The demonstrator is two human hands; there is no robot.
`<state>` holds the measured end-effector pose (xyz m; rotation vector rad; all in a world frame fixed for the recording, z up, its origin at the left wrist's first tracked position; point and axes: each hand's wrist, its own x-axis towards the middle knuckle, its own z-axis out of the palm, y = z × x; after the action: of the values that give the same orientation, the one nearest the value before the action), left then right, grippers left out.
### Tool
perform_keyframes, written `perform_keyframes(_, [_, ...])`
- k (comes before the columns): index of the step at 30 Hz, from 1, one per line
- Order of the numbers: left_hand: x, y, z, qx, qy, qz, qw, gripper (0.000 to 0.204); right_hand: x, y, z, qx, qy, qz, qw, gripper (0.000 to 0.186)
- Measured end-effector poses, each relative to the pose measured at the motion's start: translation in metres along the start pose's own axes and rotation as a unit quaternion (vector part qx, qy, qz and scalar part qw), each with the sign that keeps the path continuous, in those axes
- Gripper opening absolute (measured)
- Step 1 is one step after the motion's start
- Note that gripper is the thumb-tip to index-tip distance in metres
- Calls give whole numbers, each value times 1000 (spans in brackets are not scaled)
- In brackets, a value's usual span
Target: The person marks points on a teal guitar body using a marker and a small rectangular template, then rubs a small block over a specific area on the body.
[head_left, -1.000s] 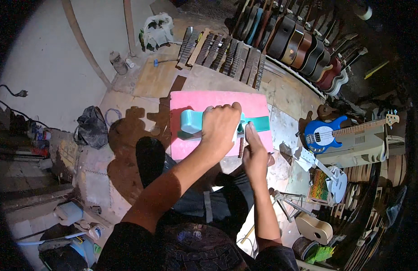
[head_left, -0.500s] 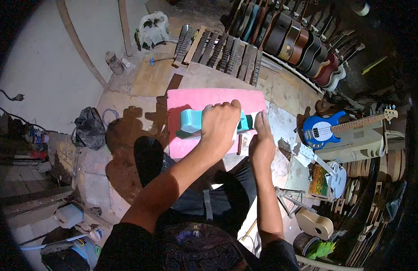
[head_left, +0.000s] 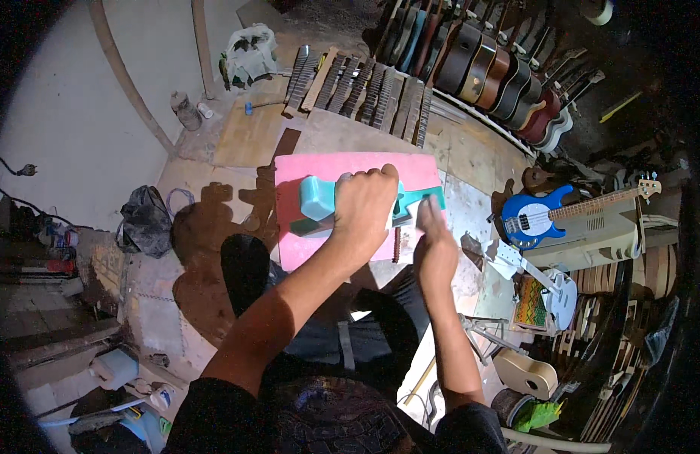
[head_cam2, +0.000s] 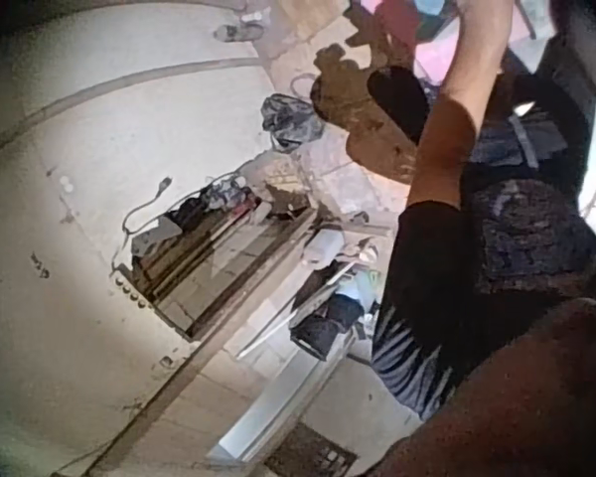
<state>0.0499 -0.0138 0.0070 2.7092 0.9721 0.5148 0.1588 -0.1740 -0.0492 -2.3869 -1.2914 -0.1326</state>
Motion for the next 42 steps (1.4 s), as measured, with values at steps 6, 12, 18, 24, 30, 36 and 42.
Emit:
perform_keyframes(6, [-1,-2,-4,5,-18,-6,1000,24,3,6,14,-10,16,40,999,60])
perform_keyframes(12, [-2,1,-5,13,-19,1,1000,25,18,7,4,-16,46,10,999,61])
perform_keyframes(18, [1,-3,-4,7,-26,-1,1000,24,-6,-5,5,-27,-8,-11,1000,66])
perform_keyframes(24, [-5,2,-1,8,-20,-5,1000,24,16,-1,5,-41,36,21,998,66])
perform_keyframes(30, [-3,2,-3,6,-12,-2,1000,23,17,-11,0,-5,-51,40,998,64])
perform_keyframes(36, [-7,1,-7,0,-29,-1,1000,27,7,-19,8,100,-79,37,991,62])
perform_keyframes(42, [-11,6,-8,16,-41,0,999,29,14,-15,5,83,-64,39,994,68])
